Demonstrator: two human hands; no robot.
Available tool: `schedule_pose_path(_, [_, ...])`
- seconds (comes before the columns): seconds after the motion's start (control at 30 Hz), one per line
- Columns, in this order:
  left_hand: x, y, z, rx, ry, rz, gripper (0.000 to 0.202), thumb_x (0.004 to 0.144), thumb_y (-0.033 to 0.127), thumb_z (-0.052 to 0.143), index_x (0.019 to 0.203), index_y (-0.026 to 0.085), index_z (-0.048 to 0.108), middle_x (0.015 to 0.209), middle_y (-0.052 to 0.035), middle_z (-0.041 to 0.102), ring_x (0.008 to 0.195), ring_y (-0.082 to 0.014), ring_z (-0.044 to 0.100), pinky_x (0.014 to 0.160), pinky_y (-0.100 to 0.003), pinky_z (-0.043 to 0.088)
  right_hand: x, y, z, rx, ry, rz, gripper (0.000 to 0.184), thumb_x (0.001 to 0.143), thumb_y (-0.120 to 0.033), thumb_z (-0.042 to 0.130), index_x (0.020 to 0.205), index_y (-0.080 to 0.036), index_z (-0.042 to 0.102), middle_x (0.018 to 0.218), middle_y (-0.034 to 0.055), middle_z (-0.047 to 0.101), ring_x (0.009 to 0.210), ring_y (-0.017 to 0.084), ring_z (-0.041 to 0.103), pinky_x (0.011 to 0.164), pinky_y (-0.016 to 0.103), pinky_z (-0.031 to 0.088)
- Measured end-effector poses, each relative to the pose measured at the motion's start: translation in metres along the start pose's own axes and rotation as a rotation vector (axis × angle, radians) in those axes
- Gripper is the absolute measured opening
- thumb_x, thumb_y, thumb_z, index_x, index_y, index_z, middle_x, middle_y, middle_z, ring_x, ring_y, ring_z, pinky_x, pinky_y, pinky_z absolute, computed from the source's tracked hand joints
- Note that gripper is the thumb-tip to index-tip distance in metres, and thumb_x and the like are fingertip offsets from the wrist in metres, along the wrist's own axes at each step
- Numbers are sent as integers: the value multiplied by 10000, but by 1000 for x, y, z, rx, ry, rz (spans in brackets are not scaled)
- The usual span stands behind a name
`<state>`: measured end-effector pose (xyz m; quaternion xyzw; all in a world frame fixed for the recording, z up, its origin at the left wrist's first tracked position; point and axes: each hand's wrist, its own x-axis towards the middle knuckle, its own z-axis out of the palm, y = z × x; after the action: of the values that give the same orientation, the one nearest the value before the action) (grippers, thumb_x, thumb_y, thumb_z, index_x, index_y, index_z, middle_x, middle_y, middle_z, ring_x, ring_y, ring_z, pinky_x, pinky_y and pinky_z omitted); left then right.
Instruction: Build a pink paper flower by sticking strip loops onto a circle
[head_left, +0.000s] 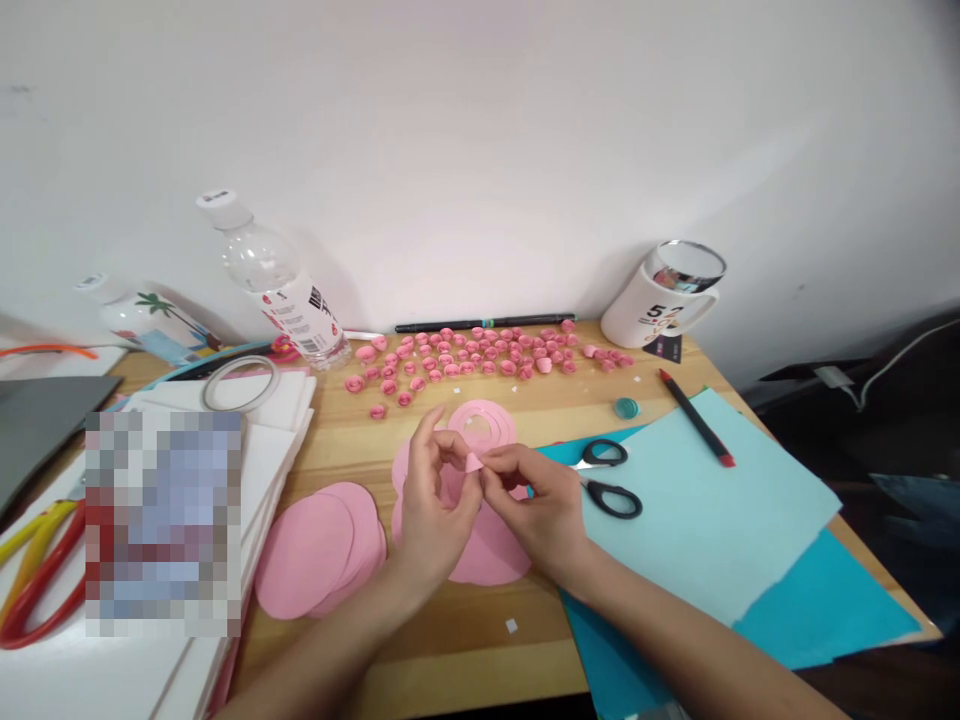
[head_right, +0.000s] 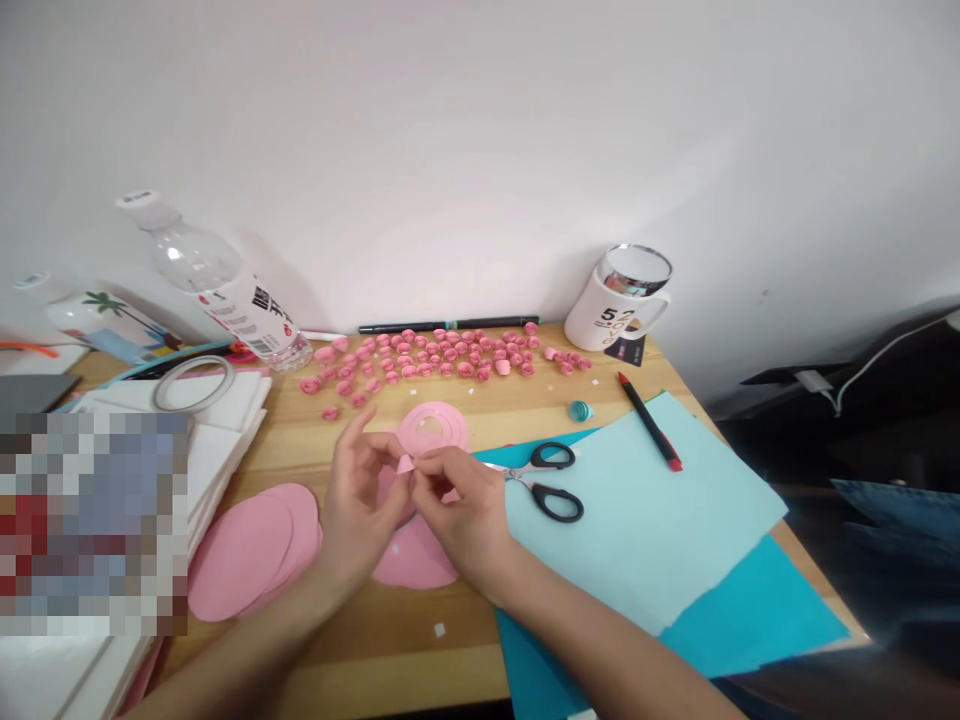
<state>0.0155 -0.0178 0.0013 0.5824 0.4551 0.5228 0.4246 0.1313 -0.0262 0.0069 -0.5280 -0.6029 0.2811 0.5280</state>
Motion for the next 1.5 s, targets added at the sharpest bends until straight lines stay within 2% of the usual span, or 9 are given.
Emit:
schedule_pose_path(0.13, [-2,3,3,-65,20,-14,604,803,131,515,1330,302,276,823,10,486,754,-119,521,712,-278,482,-2,-3,3,261,-58,325,75,710,-201,583,644,-168,597,568,-3,603,490,101,523,489,229,459])
schedule_pose_path(0.27, [0,1,1,2,17,-7,534,790,127,529,1275,288,372,878,-6,506,779,-117,535,692,-258,491,0,-1,3,362,-72,418,89,693,-225,605,634,-160,592,554,-15,583,485,98,518,497,230,455])
schedule_pose_path(0.4, [3,0,-4,244,-40,73,298,779,124,549,1054,235,578,938,-32,592,817,-134,567,746,-288,491,2,4,0,258,-55,363,65,710,-213,593,667,-165,603,626,1,603,560,115,544,533,235,459])
schedule_pose_path(0.57, [3,5,-7,269,-66,84,196,805,156,534,940,220,662,941,-40,695,857,-166,626,778,-321,514,3,7,-2,168,-8,261,80,711,-226,612,649,-178,598,906,48,556,749,137,569,526,211,467])
schedule_pose_path(0.83, [2,1,-8,267,-51,40,198,780,144,541,867,216,703,839,-25,711,746,-154,648,645,-262,534,4,14,3,79,-5,122,69,697,-174,601,630,-185,584,856,31,521,691,120,539,491,209,436])
schedule_pose_path(1.03, [9,0,-14,329,45,136,205,773,118,538,865,205,699,862,-31,701,795,-156,642,699,-273,521,16,16,-12,15,-244,81,209,744,-125,520,911,-211,612,933,41,578,700,116,561,560,227,474])
schedule_pose_path(1.2, [14,-2,-21,393,174,171,198,794,165,534,897,213,696,886,-35,693,767,-148,636,590,-236,507,15,0,-28,-336,-720,-241,369,642,-26,567,919,-256,645,1113,51,517,825,154,572,616,246,470])
schedule_pose_path(1.33, [17,-4,-24,432,176,286,215,796,158,519,896,224,698,877,-31,691,769,-151,644,644,-254,524,11,-5,-27,-458,-727,-345,254,654,-6,574,764,-221,652,1134,56,523,854,176,584,610,250,464])
schedule_pose_path(1.5, [19,1,-24,284,114,246,204,812,176,517,915,211,689,926,-40,672,602,-105,636,545,-216,534,23,-5,-30,-284,-608,-305,184,742,-106,594,855,-238,654,1110,56,517,816,140,574,658,263,496])
